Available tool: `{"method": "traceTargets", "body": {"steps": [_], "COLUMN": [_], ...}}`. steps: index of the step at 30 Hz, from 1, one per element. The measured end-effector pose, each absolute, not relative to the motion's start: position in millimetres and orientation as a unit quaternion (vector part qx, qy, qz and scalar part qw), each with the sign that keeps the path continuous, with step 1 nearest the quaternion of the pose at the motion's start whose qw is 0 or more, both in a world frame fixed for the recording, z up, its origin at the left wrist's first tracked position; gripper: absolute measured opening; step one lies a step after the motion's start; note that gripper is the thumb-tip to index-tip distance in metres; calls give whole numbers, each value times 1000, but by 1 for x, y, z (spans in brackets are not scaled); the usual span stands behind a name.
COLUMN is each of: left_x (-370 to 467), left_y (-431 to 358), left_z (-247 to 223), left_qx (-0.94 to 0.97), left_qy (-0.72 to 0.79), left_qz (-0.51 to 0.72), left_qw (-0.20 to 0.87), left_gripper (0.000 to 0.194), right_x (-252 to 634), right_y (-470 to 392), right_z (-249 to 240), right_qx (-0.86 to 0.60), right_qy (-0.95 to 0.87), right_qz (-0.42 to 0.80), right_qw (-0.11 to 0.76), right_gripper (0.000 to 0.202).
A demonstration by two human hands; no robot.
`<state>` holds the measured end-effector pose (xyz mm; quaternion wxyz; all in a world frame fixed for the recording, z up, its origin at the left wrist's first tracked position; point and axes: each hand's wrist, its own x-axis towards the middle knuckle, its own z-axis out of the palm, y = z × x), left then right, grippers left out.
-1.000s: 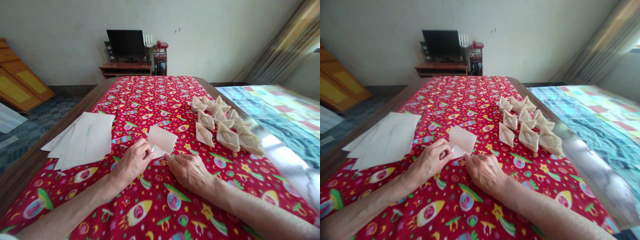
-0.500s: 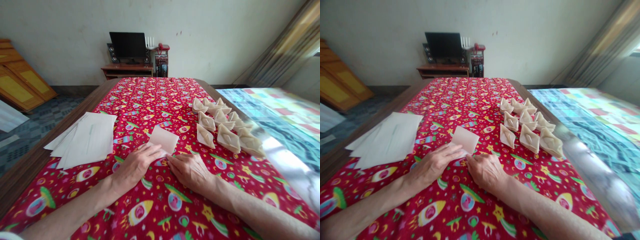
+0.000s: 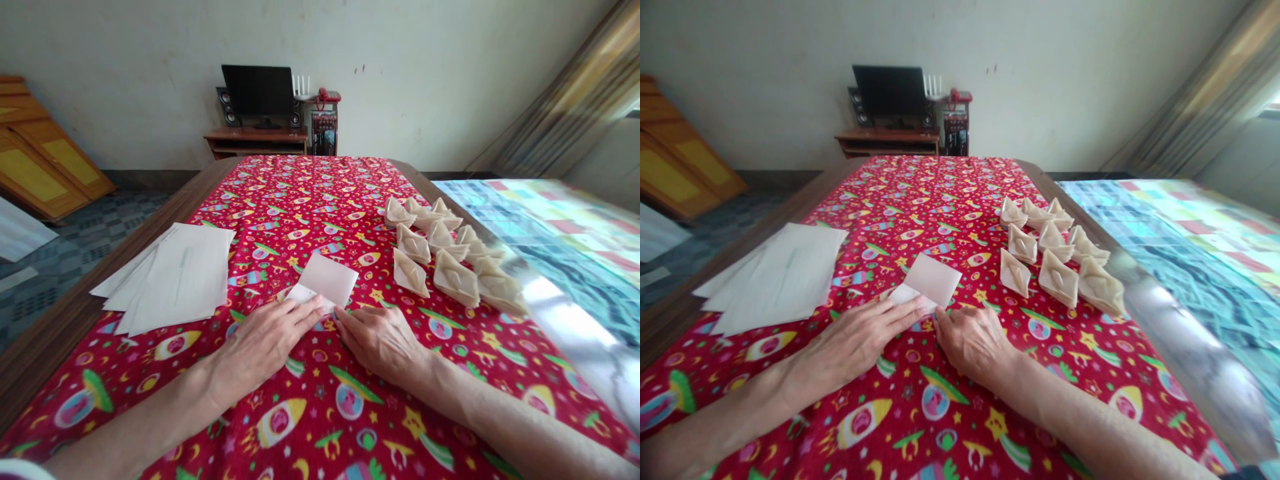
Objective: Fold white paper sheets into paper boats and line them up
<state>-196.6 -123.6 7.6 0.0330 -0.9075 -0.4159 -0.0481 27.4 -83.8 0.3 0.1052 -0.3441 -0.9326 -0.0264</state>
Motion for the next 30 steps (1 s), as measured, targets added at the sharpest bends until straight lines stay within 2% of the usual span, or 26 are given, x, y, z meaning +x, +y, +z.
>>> {"method": "traceTargets", "body": {"steps": [8, 14, 21, 24, 28, 30], "left_x": [-214, -229, -237, -233, -214, -203], "left_y": [-129, -136, -150, -152, -149, -144], "left_z": [-4, -20, -22, -13, 8, 17], "left_qx": [-909, -903, -897, -887, -862, -860], "left_qy": [-408, -421, -430, -444, -465, -466], "left_qz": [-55, -22, -41, -69, -150, -142], "left_qw": [64, 78, 93, 104, 134, 151], "left_gripper": [60, 68, 70, 64, 46, 42], "right_x": [29, 30, 29, 28, 26, 26], "right_y": [-82, -83, -84, -83, -83, -84], "right_z": [-2, -1, 1, 0, 1, 1], "right_qx": [-335, -339, -348, -351, -350, -346], "right_qy": [-932, -933, -930, -930, -930, -931], "right_qz": [-46, -40, -45, -43, -46, -45], "right_qw": [128, 116, 106, 103, 101, 104], "right_gripper": [26, 27, 29, 29, 29, 28]}}
